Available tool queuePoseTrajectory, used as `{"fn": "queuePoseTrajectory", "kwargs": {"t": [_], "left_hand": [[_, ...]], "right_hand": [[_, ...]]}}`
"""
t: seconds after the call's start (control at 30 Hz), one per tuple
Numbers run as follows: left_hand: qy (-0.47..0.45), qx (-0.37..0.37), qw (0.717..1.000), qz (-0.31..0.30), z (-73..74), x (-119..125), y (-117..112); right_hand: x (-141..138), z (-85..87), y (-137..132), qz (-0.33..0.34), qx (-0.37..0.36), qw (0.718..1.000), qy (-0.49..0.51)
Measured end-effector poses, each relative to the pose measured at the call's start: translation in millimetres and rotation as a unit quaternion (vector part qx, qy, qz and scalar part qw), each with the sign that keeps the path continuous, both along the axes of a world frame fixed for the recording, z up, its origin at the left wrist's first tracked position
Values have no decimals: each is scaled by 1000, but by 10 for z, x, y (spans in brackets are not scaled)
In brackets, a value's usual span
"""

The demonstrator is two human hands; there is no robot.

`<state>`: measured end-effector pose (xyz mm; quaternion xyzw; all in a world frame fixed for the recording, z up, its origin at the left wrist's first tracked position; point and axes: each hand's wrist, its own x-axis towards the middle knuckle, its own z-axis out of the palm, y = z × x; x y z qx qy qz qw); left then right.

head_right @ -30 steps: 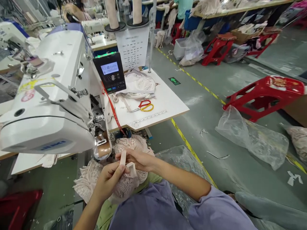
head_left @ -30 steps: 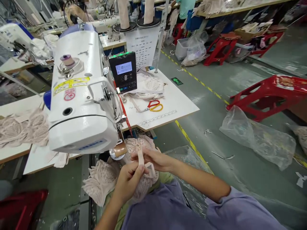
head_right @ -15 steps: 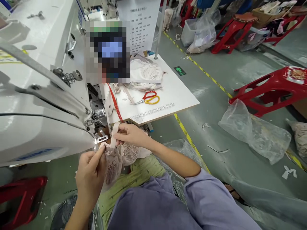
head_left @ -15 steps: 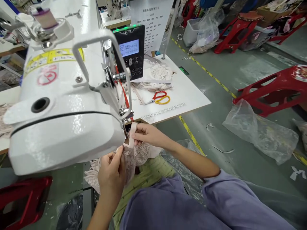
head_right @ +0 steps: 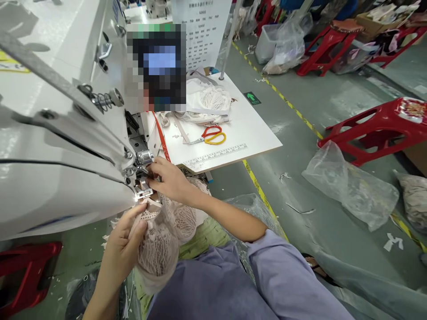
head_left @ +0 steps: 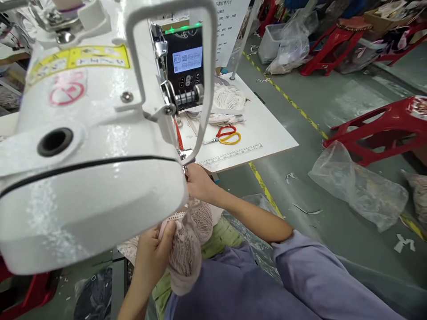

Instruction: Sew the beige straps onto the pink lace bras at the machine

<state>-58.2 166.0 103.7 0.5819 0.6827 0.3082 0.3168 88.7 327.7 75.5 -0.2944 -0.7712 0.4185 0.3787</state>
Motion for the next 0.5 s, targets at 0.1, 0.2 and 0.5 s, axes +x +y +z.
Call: {"fn": "queuePoseTrajectory", "kwargs": {"t": [0.1,0.2,0.5], "left_hand": [[-43,-15,999,1,50,87,-49],[-34,12,999,-27,56,147,-76],[95,86,988,-91,-17,66,13]], "right_hand": [[-4,12,26,14,2,1000,-8],[15,50,32,19,0,999,-33],[43,186,-1,16,-32,996,-79]]}}
